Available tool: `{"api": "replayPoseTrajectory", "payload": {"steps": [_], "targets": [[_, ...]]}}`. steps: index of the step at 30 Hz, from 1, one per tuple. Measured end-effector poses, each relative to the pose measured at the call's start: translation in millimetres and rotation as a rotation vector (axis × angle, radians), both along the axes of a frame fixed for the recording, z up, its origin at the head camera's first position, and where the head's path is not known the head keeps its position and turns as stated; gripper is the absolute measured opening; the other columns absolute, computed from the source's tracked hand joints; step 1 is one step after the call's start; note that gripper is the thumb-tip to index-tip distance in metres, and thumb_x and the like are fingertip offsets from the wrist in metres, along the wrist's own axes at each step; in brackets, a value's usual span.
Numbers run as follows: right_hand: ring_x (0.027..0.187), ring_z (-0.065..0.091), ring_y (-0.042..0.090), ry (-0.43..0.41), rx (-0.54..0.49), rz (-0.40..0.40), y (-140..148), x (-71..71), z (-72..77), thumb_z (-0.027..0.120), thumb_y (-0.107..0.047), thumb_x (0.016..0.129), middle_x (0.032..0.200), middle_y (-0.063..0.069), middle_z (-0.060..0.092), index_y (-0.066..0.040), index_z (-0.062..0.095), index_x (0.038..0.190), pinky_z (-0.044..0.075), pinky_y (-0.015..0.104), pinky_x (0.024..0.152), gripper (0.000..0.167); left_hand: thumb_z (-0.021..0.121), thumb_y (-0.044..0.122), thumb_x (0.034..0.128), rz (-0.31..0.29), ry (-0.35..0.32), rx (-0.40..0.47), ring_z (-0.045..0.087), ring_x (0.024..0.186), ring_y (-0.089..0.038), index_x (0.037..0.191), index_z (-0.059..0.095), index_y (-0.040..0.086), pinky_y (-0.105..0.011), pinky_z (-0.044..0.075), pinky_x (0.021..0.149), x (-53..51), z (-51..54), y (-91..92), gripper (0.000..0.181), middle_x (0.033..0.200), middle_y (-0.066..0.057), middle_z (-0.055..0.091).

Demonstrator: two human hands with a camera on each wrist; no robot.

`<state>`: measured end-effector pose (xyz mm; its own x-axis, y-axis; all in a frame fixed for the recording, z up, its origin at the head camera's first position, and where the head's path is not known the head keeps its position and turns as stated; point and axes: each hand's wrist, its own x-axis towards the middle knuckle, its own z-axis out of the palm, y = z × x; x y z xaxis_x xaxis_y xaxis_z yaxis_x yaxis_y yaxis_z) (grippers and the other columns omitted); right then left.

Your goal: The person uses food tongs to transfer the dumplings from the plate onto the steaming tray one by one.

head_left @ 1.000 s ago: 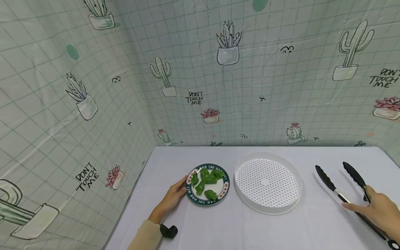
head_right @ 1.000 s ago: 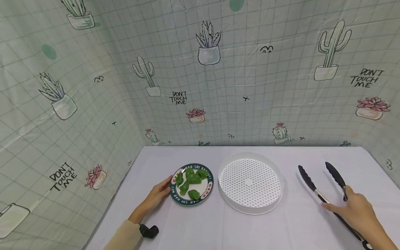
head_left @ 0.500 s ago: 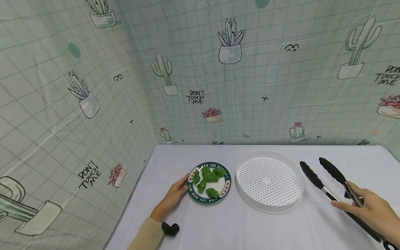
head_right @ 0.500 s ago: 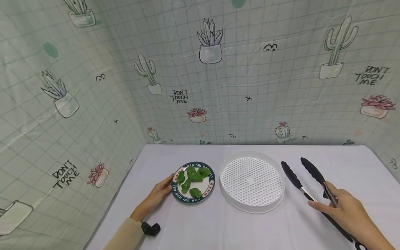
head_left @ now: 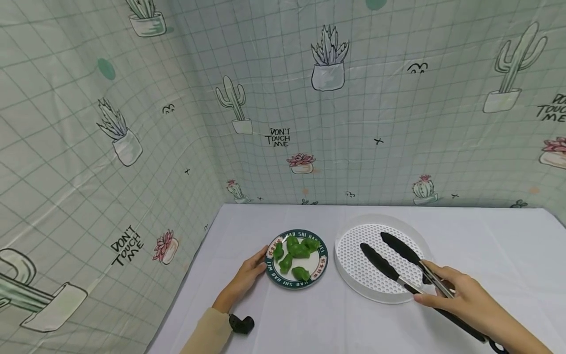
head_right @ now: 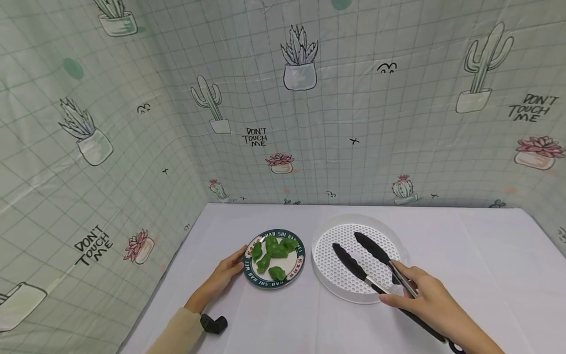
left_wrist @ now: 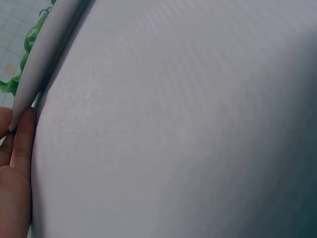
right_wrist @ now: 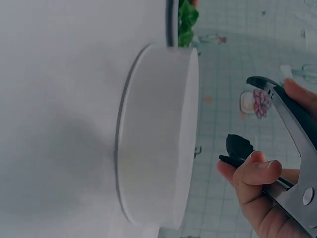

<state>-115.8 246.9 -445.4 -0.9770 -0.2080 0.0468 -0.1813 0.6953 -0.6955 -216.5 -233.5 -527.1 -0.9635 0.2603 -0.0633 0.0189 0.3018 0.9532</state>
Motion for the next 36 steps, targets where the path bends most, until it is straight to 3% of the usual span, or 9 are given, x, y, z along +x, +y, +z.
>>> {"api": "replayPoseTrajectory", "payload": {"steps": [3, 5, 10, 18, 23, 27, 30, 32, 36], "targets": [[0.104, 0.06, 0.035, 0.019, -0.037, 0.045, -20.4, -1.8, 1.7, 0.08, -0.029, 0.084, 0.134, 0.033, 0.054, 0.008, 0.047, 0.143, 0.052, 0.03, 0.069, 0.077, 0.044, 0.0, 0.1031, -0.003, -0.004, 0.007, 0.019, 0.147, -0.04, 0.153, 0.027, -0.007, -0.051, 0.014, 0.119, -0.1, -0.7, -0.5, 0.053, 0.157, -0.024, 0.029], [0.098, 0.059, 0.025, 0.033, -0.066, 0.07, -33.8, -3.2, 2.3, 0.081, -0.029, 0.083, 0.131, 0.027, 0.058, 0.007, 0.048, 0.143, 0.049, 0.025, 0.065, 0.077, 0.044, 0.0, 0.103, -0.004, -0.003, 0.01, 0.02, 0.147, -0.04, 0.152, 0.028, -0.007, -0.052, 0.015, 0.119, -0.4, -0.6, -0.7, 0.053, 0.157, -0.024, 0.029], [0.081, 0.048, 0.009, 0.026, -0.135, 0.146, -64.0, -7.3, 2.9, 0.081, -0.029, 0.083, 0.105, 0.008, 0.062, 0.008, 0.051, 0.141, 0.044, 0.024, 0.061, 0.075, 0.045, 0.001, 0.1029, -0.003, -0.014, 0.019, 0.019, 0.148, -0.038, 0.153, 0.028, -0.006, -0.05, 0.015, 0.119, -0.4, 0.3, -1.2, 0.053, 0.158, -0.022, 0.028], [0.084, 0.05, 0.014, -0.036, -0.17, 0.234, -103.9, -13.2, -1.5, 0.082, -0.034, 0.08, 0.113, 0.017, 0.065, 0.012, 0.053, 0.136, 0.045, 0.025, 0.064, 0.078, 0.045, 0.001, 0.1031, -0.008, -0.009, 0.017, 0.017, 0.148, -0.037, 0.153, 0.027, -0.007, -0.049, 0.014, 0.119, 1.0, 2.5, -1.0, 0.053, 0.159, -0.022, 0.026], [0.09, 0.052, 0.017, -0.027, -0.143, 0.253, -123.0, -16.8, -7.0, 0.085, -0.034, 0.078, 0.122, 0.023, 0.064, 0.014, 0.055, 0.132, 0.047, 0.026, 0.07, 0.079, 0.045, 0.001, 0.103, -0.012, -0.005, 0.019, 0.017, 0.148, -0.037, 0.153, 0.027, -0.007, -0.049, 0.013, 0.12, 1.3, 2.1, -1.0, 0.053, 0.158, -0.022, 0.027], [0.077, 0.048, 0.014, -0.033, -0.126, 0.264, -135.4, -21.1, -10.2, 0.086, -0.032, 0.076, 0.093, 0.014, 0.066, 0.016, 0.056, 0.13, 0.041, 0.024, 0.059, 0.078, 0.045, 0.001, 0.1032, -0.016, -0.011, 0.027, 0.018, 0.148, -0.037, 0.153, 0.027, -0.007, -0.05, 0.014, 0.119, 1.2, 0.9, -1.5, 0.054, 0.159, -0.023, 0.026], [0.067, 0.041, 0.014, -0.045, -0.118, 0.264, -142.7, -23.7, -12.6, 0.086, -0.03, 0.075, 0.073, 0.002, 0.05, 0.018, 0.055, 0.13, 0.034, 0.025, 0.051, 0.079, 0.044, 0.001, 0.1036, -0.018, -0.014, 0.03, 0.018, 0.148, -0.038, 0.153, 0.026, -0.007, -0.051, 0.014, 0.119, 0.8, -0.2, -2.0, 0.053, 0.158, -0.023, 0.026], [0.065, 0.04, 0.014, -0.045, -0.102, 0.258, -146.5, -25.2, -14.6, 0.086, -0.03, 0.075, 0.071, 0.002, 0.046, 0.018, 0.054, 0.13, 0.033, 0.025, 0.049, 0.08, 0.044, 0.001, 0.1037, -0.018, -0.02, 0.03, 0.018, 0.148, -0.038, 0.153, 0.026, -0.006, -0.051, 0.014, 0.119, 0.6, -0.2, -2.0, 0.053, 0.158, -0.023, 0.027], [0.07, 0.044, 0.018, -0.057, -0.091, 0.24, -152.2, -27.9, -18.3, 0.087, -0.029, 0.075, 0.078, 0.008, 0.056, 0.018, 0.054, 0.129, 0.035, 0.027, 0.051, 0.08, 0.044, 0.002, 0.1039, -0.016, -0.023, 0.025, 0.018, 0.148, -0.038, 0.154, 0.026, -0.006, -0.051, 0.014, 0.119, -0.1, -0.3, -1.4, 0.053, 0.158, -0.024, 0.027]]}}
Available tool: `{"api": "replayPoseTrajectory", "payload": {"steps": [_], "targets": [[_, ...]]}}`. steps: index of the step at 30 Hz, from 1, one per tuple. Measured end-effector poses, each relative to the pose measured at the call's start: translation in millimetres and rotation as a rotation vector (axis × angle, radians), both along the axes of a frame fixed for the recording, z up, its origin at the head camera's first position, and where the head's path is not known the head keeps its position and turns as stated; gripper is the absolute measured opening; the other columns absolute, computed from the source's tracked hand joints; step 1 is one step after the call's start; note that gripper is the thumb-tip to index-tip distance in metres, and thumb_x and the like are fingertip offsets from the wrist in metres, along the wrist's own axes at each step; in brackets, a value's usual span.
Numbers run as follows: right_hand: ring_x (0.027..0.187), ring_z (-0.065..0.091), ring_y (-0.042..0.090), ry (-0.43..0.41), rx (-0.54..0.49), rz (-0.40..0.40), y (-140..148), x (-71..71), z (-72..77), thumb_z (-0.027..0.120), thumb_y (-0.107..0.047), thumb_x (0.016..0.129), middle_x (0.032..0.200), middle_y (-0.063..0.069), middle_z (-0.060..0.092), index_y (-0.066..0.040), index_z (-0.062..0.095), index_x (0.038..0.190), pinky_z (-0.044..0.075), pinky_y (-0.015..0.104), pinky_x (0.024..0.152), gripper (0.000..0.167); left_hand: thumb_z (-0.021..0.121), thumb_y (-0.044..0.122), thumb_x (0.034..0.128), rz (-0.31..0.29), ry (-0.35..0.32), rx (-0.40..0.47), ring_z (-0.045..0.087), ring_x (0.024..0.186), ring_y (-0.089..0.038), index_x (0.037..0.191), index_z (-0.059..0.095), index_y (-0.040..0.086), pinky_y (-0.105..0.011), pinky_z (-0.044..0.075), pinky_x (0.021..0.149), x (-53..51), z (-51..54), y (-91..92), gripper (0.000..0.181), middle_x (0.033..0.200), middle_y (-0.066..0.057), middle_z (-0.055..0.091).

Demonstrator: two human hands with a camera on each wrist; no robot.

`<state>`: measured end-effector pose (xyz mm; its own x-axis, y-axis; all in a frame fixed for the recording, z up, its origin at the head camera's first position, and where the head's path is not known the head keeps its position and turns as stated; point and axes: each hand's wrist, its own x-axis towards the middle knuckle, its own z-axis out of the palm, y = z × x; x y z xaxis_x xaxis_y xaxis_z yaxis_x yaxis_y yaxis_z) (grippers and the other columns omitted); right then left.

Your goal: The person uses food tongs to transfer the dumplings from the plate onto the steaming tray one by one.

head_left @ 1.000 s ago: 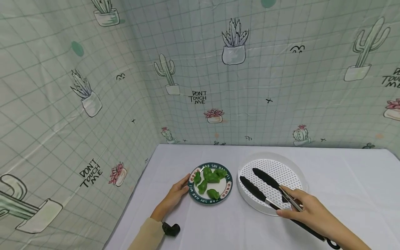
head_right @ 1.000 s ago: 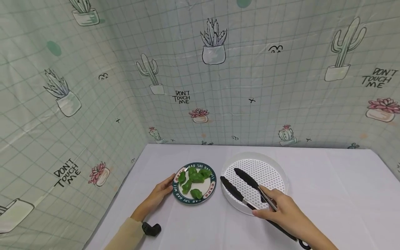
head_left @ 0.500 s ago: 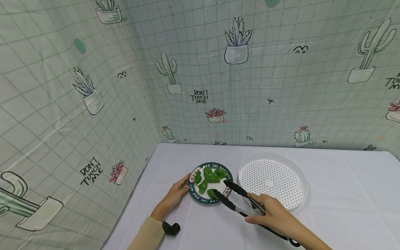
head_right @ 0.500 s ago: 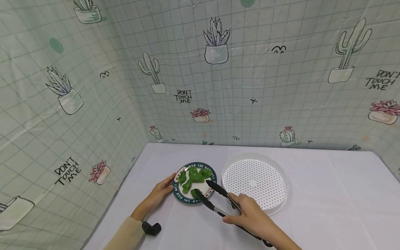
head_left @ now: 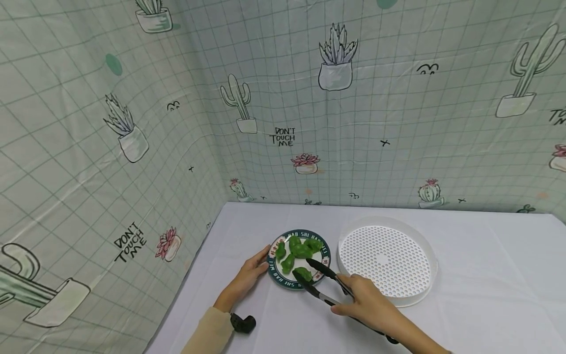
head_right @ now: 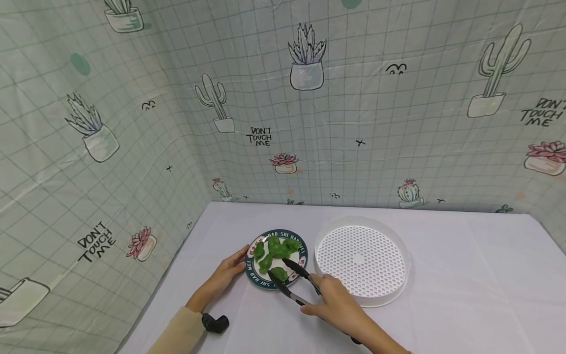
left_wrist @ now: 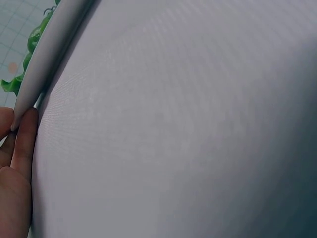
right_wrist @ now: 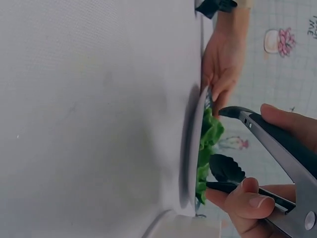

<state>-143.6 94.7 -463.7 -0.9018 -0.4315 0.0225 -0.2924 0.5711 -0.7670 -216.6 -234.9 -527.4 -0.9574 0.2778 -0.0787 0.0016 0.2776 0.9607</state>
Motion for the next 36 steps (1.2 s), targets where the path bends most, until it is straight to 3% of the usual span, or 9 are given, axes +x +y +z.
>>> {"api": "replayPoseTrajectory", "payload": {"steps": [4, 6, 11, 15, 22, 29, 36], "targets": [[0.075, 0.048, 0.02, -0.013, 0.004, -0.023, -5.8, -1.1, -2.6, 0.088, -0.027, 0.074, 0.098, 0.018, 0.067, 0.019, 0.056, 0.127, 0.038, 0.028, 0.053, 0.077, 0.044, 0.003, 0.1042, 0.0, -0.003, -0.003, 0.018, 0.148, -0.038, 0.154, 0.026, -0.006, -0.051, 0.015, 0.119, -0.9, -0.6, -0.2, 0.053, 0.159, -0.023, 0.026], [0.072, 0.047, 0.019, -0.021, 0.009, -0.025, -8.1, -1.0, -3.7, 0.087, -0.025, 0.074, 0.096, 0.02, 0.066, 0.019, 0.056, 0.127, 0.038, 0.027, 0.051, 0.076, 0.044, 0.004, 0.1043, 0.0, -0.002, -0.008, 0.018, 0.148, -0.038, 0.154, 0.026, -0.006, -0.051, 0.015, 0.119, -1.1, -1.1, -0.5, 0.053, 0.159, -0.023, 0.026], [0.063, 0.042, 0.017, -0.02, 0.02, -0.014, -10.8, -0.8, -6.3, 0.087, -0.023, 0.074, 0.075, 0.008, 0.055, 0.021, 0.055, 0.126, 0.035, 0.026, 0.046, 0.075, 0.044, 0.004, 0.1042, -0.002, 0.013, -0.027, 0.018, 0.148, -0.04, 0.153, 0.026, -0.007, -0.053, 0.015, 0.118, -0.8, -2.3, -0.6, 0.053, 0.158, -0.024, 0.026], [0.066, 0.044, 0.017, 0.0, 0.04, -0.015, -12.5, -0.9, -6.3, 0.087, -0.023, 0.074, 0.077, 0.01, 0.058, 0.02, 0.057, 0.124, 0.036, 0.026, 0.049, 0.073, 0.045, 0.004, 0.1041, 0.004, 0.014, -0.029, 0.019, 0.147, -0.039, 0.154, 0.027, -0.005, -0.052, 0.016, 0.118, -0.5, -1.9, 0.1, 0.053, 0.159, -0.023, 0.026], [0.069, 0.047, 0.017, 0.032, 0.07, -0.014, -15.0, -0.3, -6.6, 0.085, -0.024, 0.076, 0.098, 0.019, 0.066, 0.018, 0.059, 0.124, 0.041, 0.027, 0.054, 0.069, 0.045, 0.001, 0.1033, 0.029, 0.002, -0.017, 0.02, 0.147, -0.039, 0.153, 0.029, -0.006, -0.052, 0.016, 0.119, 0.8, -0.5, 1.3, 0.053, 0.158, -0.023, 0.028], [0.064, 0.041, 0.014, 0.043, 0.056, 0.009, -12.9, 1.9, -8.2, 0.083, -0.023, 0.079, 0.081, 0.005, 0.058, 0.017, 0.058, 0.126, 0.036, 0.026, 0.05, 0.067, 0.045, 0.001, 0.1033, 0.039, -0.01, -0.009, 0.019, 0.148, -0.036, 0.153, 0.029, -0.004, -0.05, 0.014, 0.12, 0.4, 0.9, 2.3, 0.053, 0.159, -0.02, 0.027], [0.063, 0.038, 0.012, 0.064, 0.049, 0.028, -11.8, 2.3, -7.5, 0.082, -0.022, 0.08, 0.076, 0.003, 0.054, 0.017, 0.059, 0.125, 0.034, 0.026, 0.049, 0.064, 0.044, -0.001, 0.1028, 0.029, 0.006, -0.014, 0.02, 0.148, -0.038, 0.153, 0.029, -0.006, -0.05, 0.014, 0.119, -0.6, -1.8, 0.5, 0.052, 0.159, -0.022, 0.027]]}}
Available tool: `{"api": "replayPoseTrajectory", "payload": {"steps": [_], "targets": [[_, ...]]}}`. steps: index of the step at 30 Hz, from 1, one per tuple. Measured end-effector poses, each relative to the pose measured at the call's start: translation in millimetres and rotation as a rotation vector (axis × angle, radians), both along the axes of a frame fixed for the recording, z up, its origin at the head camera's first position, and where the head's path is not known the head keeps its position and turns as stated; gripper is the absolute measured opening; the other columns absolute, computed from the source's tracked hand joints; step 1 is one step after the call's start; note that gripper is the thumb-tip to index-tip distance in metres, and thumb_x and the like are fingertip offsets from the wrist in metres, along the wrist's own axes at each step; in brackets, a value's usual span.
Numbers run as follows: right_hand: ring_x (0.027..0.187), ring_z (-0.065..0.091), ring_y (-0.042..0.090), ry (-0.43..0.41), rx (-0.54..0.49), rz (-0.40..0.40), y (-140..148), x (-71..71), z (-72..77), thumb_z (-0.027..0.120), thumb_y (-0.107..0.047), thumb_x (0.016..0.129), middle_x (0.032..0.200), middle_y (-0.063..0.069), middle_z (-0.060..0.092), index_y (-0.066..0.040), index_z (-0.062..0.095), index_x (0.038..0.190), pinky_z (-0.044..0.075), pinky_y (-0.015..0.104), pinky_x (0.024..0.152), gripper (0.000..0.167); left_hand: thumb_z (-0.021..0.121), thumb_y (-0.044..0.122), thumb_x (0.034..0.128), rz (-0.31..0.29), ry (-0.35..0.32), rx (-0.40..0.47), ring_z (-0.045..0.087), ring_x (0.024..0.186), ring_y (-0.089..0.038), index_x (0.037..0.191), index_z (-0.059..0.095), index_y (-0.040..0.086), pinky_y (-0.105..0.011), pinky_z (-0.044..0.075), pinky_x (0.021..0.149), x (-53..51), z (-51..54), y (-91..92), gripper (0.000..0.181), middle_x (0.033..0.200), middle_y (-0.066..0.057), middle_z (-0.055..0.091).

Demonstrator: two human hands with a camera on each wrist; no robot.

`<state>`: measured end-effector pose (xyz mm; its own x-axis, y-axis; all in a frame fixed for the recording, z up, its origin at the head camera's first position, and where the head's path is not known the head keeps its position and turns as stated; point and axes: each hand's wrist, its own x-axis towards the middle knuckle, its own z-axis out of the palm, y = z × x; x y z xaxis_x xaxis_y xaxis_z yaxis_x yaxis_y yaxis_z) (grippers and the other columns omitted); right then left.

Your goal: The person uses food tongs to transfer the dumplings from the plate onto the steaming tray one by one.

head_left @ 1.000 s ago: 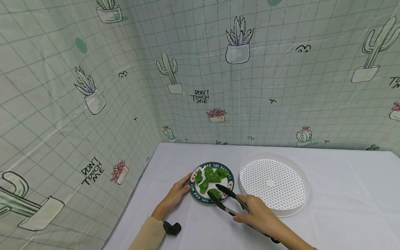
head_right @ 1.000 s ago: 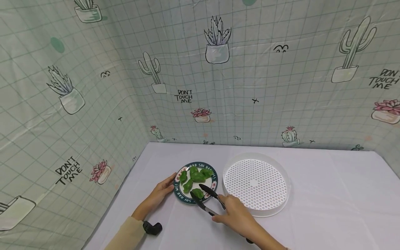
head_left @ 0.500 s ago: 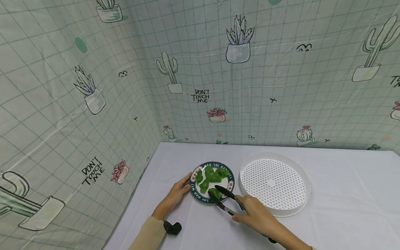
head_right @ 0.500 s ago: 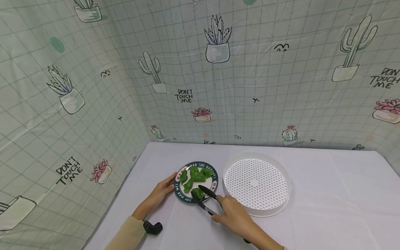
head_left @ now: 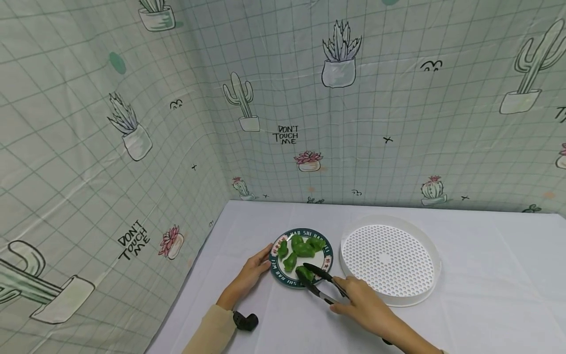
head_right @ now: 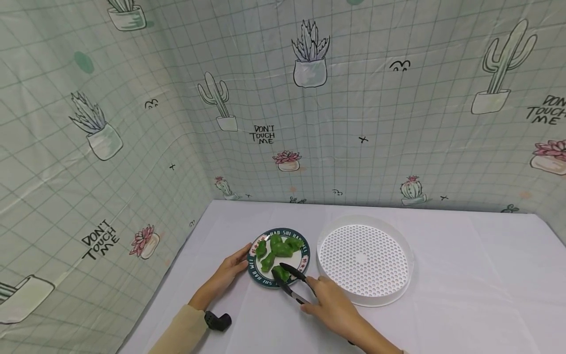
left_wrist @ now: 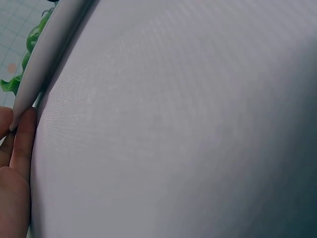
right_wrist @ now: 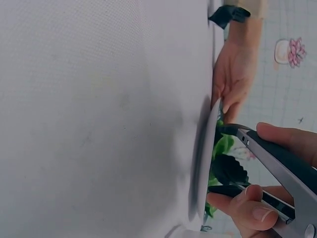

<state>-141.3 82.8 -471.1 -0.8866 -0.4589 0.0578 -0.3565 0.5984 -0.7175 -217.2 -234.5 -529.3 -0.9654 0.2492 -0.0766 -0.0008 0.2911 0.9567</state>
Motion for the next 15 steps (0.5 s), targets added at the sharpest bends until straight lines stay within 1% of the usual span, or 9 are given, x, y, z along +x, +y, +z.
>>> {"api": "replayPoseTrajectory", "payload": {"steps": [3, 6, 9, 12, 15], "targets": [[0.061, 0.037, 0.011, 0.003, -0.004, -0.004, 0.9, 0.2, 1.4, 0.082, -0.02, 0.08, 0.072, 0.001, 0.05, 0.017, 0.058, 0.126, 0.033, 0.025, 0.048, 0.064, 0.044, -0.001, 0.1026, -0.002, -0.001, -0.002, 0.02, 0.148, -0.038, 0.153, 0.028, -0.006, -0.049, 0.014, 0.119, -0.4, 0.0, -0.1, 0.053, 0.159, -0.021, 0.026], [0.063, 0.039, 0.012, 0.016, -0.009, -0.011, 1.9, -0.9, 2.8, 0.082, -0.019, 0.08, 0.073, 0.0, 0.052, 0.017, 0.059, 0.125, 0.034, 0.025, 0.05, 0.062, 0.044, -0.001, 0.1025, -0.004, 0.001, -0.004, 0.02, 0.147, -0.038, 0.153, 0.028, -0.006, -0.05, 0.015, 0.119, -0.4, 0.5, -0.1, 0.053, 0.159, -0.022, 0.026], [0.066, 0.041, 0.013, 0.028, -0.006, -0.023, 3.1, -2.1, 4.2, 0.082, -0.017, 0.08, 0.077, 0.002, 0.058, 0.017, 0.06, 0.125, 0.035, 0.025, 0.052, 0.06, 0.044, 0.0, 0.1024, -0.003, -0.005, -0.006, 0.02, 0.147, -0.038, 0.153, 0.028, -0.006, -0.051, 0.015, 0.119, -0.1, 1.3, 0.1, 0.053, 0.159, -0.022, 0.026], [0.067, 0.043, 0.014, 0.034, -0.003, -0.036, 4.2, -2.9, 5.6, 0.082, -0.016, 0.079, 0.081, 0.004, 0.061, 0.016, 0.06, 0.124, 0.036, 0.025, 0.053, 0.059, 0.045, 0.001, 0.1026, -0.008, 0.002, -0.014, 0.019, 0.147, -0.04, 0.153, 0.028, -0.006, -0.052, 0.014, 0.119, 0.2, 1.2, -0.1, 0.053, 0.159, -0.022, 0.026], [0.066, 0.043, 0.014, 0.022, -0.01, -0.046, 5.0, -3.8, 7.0, 0.082, -0.016, 0.08, 0.08, 0.004, 0.061, 0.016, 0.06, 0.125, 0.036, 0.025, 0.051, 0.059, 0.045, 0.001, 0.1026, -0.007, 0.0, -0.018, 0.019, 0.148, -0.039, 0.153, 0.028, -0.005, -0.052, 0.014, 0.119, 0.5, 0.6, -0.6, 0.054, 0.159, -0.022, 0.026]]}}
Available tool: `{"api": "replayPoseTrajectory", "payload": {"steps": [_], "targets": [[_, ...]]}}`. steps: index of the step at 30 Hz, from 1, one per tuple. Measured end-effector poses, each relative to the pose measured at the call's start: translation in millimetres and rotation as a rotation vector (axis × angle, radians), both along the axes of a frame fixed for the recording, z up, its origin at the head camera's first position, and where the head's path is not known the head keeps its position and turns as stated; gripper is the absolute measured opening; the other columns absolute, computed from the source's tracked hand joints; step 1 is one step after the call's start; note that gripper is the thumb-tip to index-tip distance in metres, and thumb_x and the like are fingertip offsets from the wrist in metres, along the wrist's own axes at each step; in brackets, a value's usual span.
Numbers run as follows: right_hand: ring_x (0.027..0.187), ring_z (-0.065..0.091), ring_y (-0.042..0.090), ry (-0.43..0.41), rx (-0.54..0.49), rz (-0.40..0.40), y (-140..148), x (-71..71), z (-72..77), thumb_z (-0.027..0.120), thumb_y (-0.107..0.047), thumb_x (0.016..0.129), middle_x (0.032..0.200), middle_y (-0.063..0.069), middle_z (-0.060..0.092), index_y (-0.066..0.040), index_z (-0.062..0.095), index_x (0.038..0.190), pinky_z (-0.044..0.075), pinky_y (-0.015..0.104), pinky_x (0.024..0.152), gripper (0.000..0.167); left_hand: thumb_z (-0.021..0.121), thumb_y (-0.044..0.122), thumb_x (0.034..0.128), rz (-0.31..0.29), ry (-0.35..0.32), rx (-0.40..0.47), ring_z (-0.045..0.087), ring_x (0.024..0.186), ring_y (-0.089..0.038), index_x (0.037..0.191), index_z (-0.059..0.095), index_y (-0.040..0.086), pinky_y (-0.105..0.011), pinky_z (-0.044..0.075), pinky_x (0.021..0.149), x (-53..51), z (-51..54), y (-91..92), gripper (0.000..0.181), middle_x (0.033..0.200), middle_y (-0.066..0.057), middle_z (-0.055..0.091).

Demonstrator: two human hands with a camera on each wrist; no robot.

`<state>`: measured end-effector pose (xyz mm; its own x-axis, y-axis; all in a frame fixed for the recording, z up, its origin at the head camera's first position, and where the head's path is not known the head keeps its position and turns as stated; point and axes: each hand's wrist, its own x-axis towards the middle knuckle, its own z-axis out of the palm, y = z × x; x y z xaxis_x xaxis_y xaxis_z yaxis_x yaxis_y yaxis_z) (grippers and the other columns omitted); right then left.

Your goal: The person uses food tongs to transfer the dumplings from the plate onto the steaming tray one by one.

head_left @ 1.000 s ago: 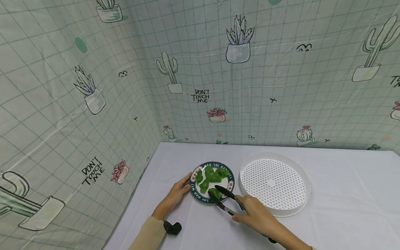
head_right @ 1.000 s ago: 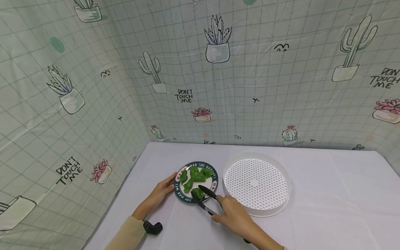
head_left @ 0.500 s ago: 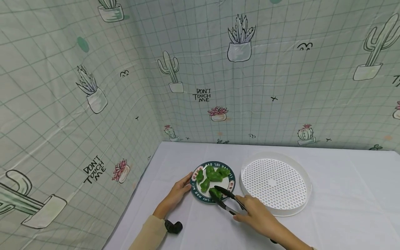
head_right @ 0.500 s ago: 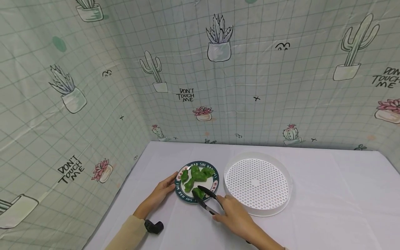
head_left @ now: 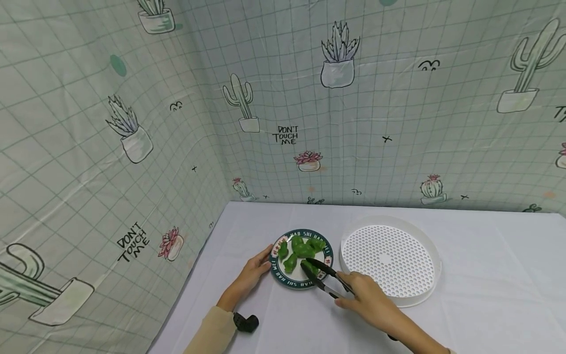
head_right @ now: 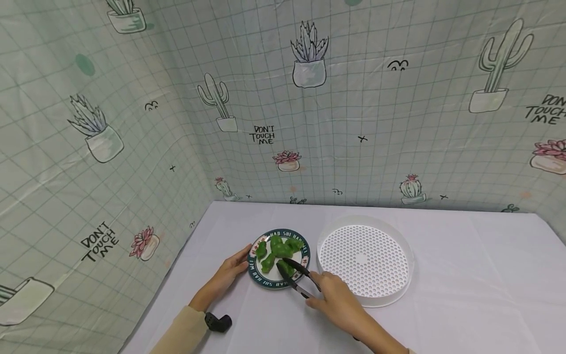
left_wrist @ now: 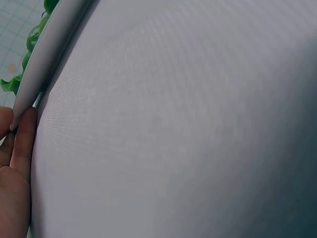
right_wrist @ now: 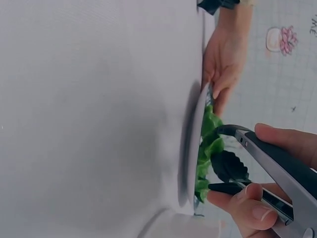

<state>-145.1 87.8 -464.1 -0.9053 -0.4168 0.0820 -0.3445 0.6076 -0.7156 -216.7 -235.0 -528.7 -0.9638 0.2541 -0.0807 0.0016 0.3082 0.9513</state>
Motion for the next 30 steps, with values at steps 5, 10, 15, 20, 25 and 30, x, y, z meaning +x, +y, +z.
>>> {"api": "replayPoseTrajectory", "payload": {"steps": [5, 10, 15, 20, 25, 30], "targets": [[0.066, 0.043, 0.014, -0.001, -0.025, 0.002, 3.9, -0.7, 4.5, 0.081, -0.017, 0.081, 0.079, 0.004, 0.06, 0.015, 0.06, 0.126, 0.036, 0.024, 0.05, 0.059, 0.045, 0.001, 0.1025, 0.007, -0.003, 0.007, 0.02, 0.147, -0.039, 0.153, 0.029, -0.005, -0.051, 0.014, 0.119, 0.7, -0.2, 0.2, 0.053, 0.159, -0.021, 0.026], [0.068, 0.046, 0.015, 0.004, -0.058, -0.008, 13.9, -2.0, 12.9, 0.08, -0.02, 0.083, 0.084, 0.005, 0.061, 0.014, 0.058, 0.129, 0.039, 0.024, 0.051, 0.061, 0.045, 0.002, 0.1027, 0.009, -0.005, 0.003, 0.02, 0.147, -0.039, 0.153, 0.029, -0.005, -0.052, 0.014, 0.119, 1.1, -0.1, 0.3, 0.053, 0.159, -0.021, 0.027], [0.066, 0.044, 0.012, 0.018, -0.074, -0.041, 29.8, -5.4, 22.2, 0.079, -0.022, 0.084, 0.082, 0.002, 0.06, 0.013, 0.057, 0.131, 0.04, 0.024, 0.05, 0.063, 0.044, 0.001, 0.103, 0.001, 0.002, 0.011, 0.02, 0.147, -0.038, 0.153, 0.029, -0.005, -0.051, 0.015, 0.119, -0.1, -1.3, -0.6, 0.053, 0.159, -0.021, 0.026], [0.06, 0.039, 0.008, 0.069, -0.065, -0.075, 48.3, -6.0, 27.6, 0.079, -0.02, 0.085, 0.073, -0.002, 0.05, 0.013, 0.056, 0.133, 0.037, 0.024, 0.047, 0.062, 0.044, 0.001, 0.1032, -0.003, -0.004, 0.003, 0.02, 0.148, -0.038, 0.153, 0.028, -0.005, -0.051, 0.015, 0.119, 0.3, -0.1, -2.0, 0.053, 0.16, -0.021, 0.025], [0.064, 0.042, 0.007, 0.137, -0.036, -0.104, 66.1, -7.2, 27.4, 0.079, -0.021, 0.085, 0.08, 0.0, 0.058, 0.013, 0.057, 0.131, 0.038, 0.023, 0.05, 0.062, 0.044, 0.001, 0.103, 0.0, -0.013, 0.008, 0.019, 0.148, -0.037, 0.154, 0.028, -0.004, -0.05, 0.015, 0.119, 0.6, -0.2, -3.3, 0.053, 0.16, -0.02, 0.025], [0.058, 0.036, 0.007, 0.115, -0.016, -0.128, 82.0, -10.6, 24.1, 0.078, -0.018, 0.085, 0.073, -0.001, 0.05, 0.017, 0.054, 0.132, 0.036, 0.024, 0.047, 0.063, 0.043, 0.0, 0.1032, -0.026, 0.004, 0.032, 0.021, 0.147, -0.039, 0.153, 0.026, -0.007, -0.05, 0.016, 0.118, 1.4, 0.0, -4.3, 0.053, 0.159, -0.023, 0.025]]}}
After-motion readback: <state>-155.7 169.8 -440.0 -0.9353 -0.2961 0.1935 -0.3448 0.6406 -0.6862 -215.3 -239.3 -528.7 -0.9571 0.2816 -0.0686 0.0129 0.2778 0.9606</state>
